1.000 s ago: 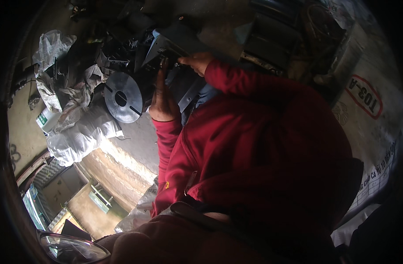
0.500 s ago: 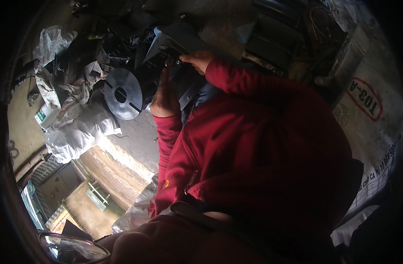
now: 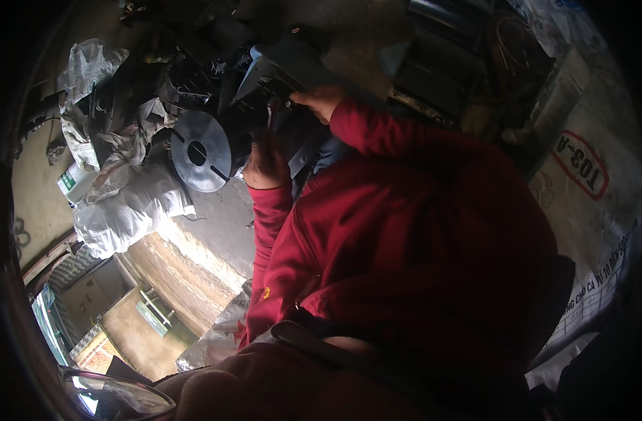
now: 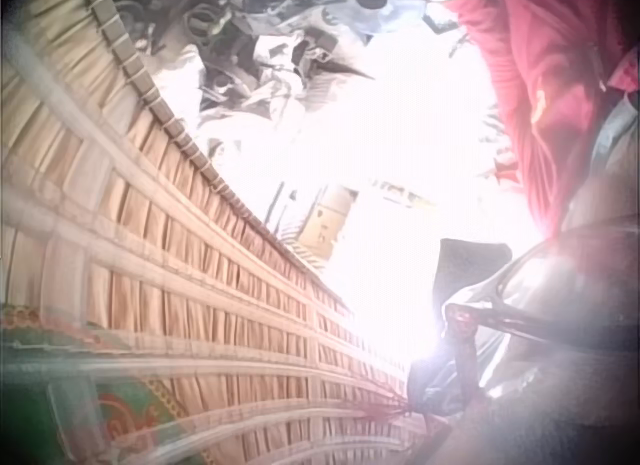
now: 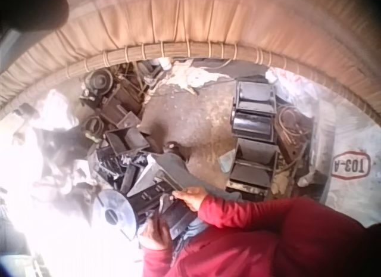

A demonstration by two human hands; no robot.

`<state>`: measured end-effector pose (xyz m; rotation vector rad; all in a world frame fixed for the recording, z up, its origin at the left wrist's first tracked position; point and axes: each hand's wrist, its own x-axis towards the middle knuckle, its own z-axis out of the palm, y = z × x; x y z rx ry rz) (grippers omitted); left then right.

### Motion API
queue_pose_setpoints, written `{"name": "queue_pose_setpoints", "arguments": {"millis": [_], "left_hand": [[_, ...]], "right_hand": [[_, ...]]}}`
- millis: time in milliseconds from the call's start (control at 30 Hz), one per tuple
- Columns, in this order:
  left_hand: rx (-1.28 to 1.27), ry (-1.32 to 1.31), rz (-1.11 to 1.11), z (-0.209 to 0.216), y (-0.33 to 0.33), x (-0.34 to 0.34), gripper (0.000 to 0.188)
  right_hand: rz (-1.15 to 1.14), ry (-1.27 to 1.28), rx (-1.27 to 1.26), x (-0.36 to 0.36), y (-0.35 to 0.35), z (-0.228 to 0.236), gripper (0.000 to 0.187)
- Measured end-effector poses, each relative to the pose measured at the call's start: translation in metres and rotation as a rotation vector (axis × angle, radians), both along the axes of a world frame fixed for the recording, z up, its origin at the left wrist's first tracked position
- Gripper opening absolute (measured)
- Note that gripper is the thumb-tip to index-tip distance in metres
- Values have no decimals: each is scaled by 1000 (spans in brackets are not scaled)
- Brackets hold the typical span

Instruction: The person uses a wrench to tighten bolts on a circular metal component mounted on a larger machine. They repeatedly adjust the wrench and reposition their hands to apply torque to different fasteners on the assembly.

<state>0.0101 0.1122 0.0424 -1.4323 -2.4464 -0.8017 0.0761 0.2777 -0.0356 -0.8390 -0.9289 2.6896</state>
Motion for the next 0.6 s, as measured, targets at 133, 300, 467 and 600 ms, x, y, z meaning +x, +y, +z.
{"name": "queue_pose_setpoints", "arguments": {"millis": [133,300,467,600], "left_hand": [[-39,305,1,-8,21,-13,18],[14,194,96,-8,50,-3,18],[21,143,192,-13,52,3,15],[43,12,165,-23,50,3,16]], "right_hand": [[-37,4,64,-1,-3,-2,26],[-19,31,117,2,0,-4,32],[8,37,226,9,1,11,30],[11,25,249,13,0,21,30]]}}
